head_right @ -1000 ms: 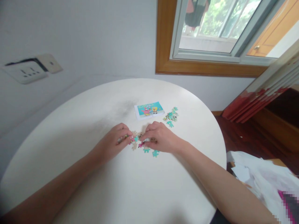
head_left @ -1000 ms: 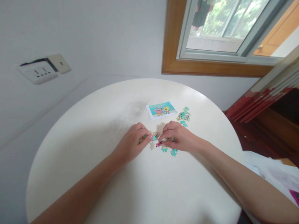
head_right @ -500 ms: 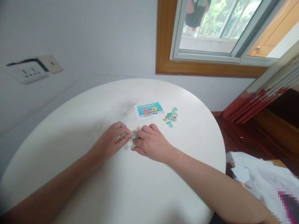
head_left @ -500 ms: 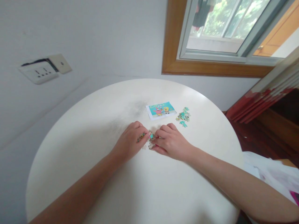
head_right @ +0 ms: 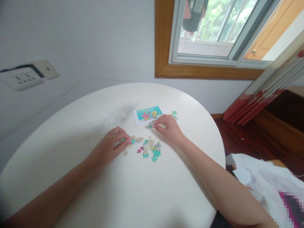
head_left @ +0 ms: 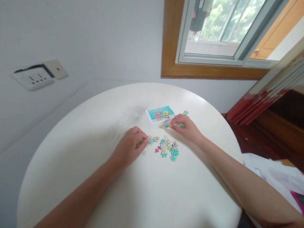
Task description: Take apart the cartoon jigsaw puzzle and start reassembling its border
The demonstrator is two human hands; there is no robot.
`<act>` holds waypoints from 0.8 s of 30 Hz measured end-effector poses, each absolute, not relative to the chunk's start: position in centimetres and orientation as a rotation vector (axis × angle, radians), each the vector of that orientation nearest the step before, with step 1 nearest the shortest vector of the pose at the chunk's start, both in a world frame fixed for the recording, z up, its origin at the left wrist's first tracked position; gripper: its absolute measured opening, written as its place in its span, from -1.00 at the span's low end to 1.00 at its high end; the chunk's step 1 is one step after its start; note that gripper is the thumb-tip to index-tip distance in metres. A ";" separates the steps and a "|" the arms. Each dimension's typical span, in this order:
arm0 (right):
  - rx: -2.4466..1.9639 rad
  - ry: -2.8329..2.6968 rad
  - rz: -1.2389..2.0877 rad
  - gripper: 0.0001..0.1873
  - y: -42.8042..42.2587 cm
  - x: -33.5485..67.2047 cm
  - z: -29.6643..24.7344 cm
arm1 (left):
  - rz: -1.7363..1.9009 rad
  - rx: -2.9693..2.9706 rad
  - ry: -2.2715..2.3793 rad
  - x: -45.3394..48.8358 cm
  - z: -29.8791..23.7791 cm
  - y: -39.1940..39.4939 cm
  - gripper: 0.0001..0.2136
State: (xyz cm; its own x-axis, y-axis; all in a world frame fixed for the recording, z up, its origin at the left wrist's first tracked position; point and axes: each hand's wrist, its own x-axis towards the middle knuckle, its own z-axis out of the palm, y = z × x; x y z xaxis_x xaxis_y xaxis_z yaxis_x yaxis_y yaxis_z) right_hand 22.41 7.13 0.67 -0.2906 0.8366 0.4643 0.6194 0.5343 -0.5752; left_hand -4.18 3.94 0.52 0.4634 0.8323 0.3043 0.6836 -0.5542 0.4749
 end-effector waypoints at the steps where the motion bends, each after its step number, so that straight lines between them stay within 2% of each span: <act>1: -1.251 -1.974 0.321 -0.89 7.9 23.5 0.6 | 0.739 2.428 1.294 -4.2 0.5 3.9 -0.79; 7: -1.748 -1.797 -0.002 -0.86 9.7 27.4 -0.3 | 0.735 2.445 1.290 -4.1 0.5 3.9 -0.79; 11: -1.815 -1.784 -0.191 -0.79 9.0 27.5 0.1 | 0.737 2.441 1.276 -4.2 0.6 3.8 -0.80; 14: -1.718 -1.768 -0.198 -0.75 8.5 27.2 1.1 | 0.757 2.435 1.267 -4.3 0.6 3.8 -0.81; 16: -1.570 -1.826 -0.030 -0.75 8.1 26.7 1.8 | 0.764 2.436 1.257 -4.3 0.6 3.8 -0.82; 21: -1.139 -2.188 0.738 -0.78 5.9 24.7 3.5 | 0.770 2.452 1.253 -4.3 0.4 3.9 -0.83; 24: -1.015 -2.412 0.976 -0.80 4.5 23.8 4.3 | 0.767 2.462 1.258 -4.3 0.2 3.9 -0.83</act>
State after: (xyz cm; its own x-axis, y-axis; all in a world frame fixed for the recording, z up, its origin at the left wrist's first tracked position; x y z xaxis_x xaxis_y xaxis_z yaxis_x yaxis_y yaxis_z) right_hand 23.78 4.49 4.34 -0.6838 0.7280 0.0487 0.4894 0.5072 -0.7094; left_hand -4.28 3.92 0.22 0.4820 0.8105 0.3327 0.6668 -0.5857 0.4607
